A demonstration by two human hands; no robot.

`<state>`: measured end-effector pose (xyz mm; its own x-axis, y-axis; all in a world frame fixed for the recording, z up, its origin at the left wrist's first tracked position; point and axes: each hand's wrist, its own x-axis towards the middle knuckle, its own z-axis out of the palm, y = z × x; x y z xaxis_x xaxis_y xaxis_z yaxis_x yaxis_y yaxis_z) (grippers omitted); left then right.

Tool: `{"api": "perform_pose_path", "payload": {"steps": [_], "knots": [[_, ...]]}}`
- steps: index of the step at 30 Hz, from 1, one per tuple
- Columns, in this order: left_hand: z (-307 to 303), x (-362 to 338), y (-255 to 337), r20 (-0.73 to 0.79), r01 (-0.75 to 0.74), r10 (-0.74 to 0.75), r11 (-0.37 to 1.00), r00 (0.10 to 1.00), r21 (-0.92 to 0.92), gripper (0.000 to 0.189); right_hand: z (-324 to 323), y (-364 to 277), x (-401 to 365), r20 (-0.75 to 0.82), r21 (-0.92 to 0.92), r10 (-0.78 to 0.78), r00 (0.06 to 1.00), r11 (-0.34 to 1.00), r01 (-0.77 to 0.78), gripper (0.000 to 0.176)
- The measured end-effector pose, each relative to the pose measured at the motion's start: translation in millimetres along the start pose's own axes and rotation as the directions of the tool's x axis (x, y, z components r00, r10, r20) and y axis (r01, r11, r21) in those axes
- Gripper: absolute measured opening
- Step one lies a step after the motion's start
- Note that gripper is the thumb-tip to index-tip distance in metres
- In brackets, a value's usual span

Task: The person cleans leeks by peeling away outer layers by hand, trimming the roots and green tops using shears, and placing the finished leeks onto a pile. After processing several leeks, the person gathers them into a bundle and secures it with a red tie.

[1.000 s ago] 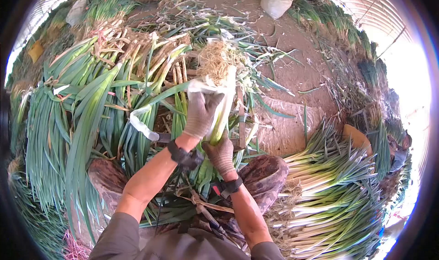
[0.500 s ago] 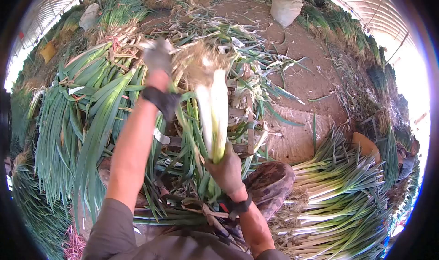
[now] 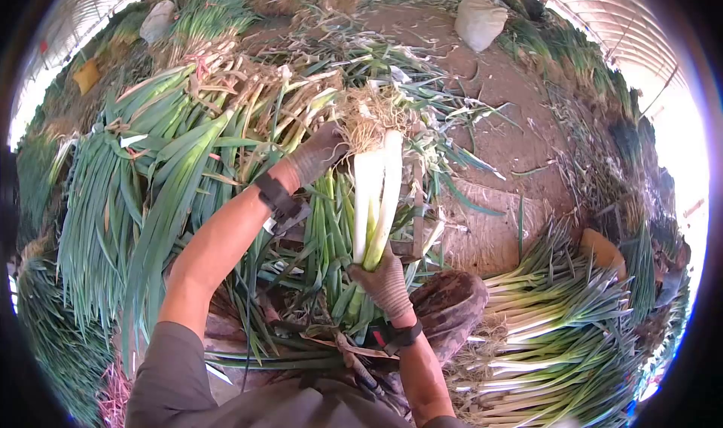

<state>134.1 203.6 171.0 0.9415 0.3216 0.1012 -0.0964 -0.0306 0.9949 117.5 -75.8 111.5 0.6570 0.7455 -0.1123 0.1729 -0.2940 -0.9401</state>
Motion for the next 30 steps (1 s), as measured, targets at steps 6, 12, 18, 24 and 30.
{"api": "perform_pose_path", "payload": {"steps": [6, 12, 18, 24, 30], "knots": [[9.0, 6.2, 12.2, -0.104, -0.209, 0.422, 0.630, 0.901, 0.748, 0.023, 5.0, 5.8, -0.3, -0.041, -0.031, -0.068, 0.997, 0.997, 0.067, 0.055], [10.2, 11.2, -28.2, -0.501, -0.163, 0.323, 0.927, 0.803, 0.338, 0.018, 21.1, 28.5, 3.8, -0.188, -0.189, -0.272, 0.944, 0.953, 0.238, 0.048], [-13.6, 11.7, -23.9, -0.409, 0.119, 0.327, 0.640, 0.852, 0.759, 0.025, 18.6, 3.0, -1.3, -0.117, -0.102, -0.154, 0.981, 0.985, 0.143, 0.066], [-50.2, 1.9, 55.5, -0.007, 0.113, 0.187, -0.563, 0.982, 0.819, 0.024, 16.2, -4.2, -12.3, -0.142, -0.196, -0.284, 0.948, 0.947, 0.254, 0.085], [-107.5, 38.1, 32.3, -0.092, 0.207, 0.411, -0.245, 0.907, 0.947, 0.022, 2.0, -15.1, -36.9, -0.129, -0.172, -0.057, 0.990, 0.985, 0.034, 0.080]]}}
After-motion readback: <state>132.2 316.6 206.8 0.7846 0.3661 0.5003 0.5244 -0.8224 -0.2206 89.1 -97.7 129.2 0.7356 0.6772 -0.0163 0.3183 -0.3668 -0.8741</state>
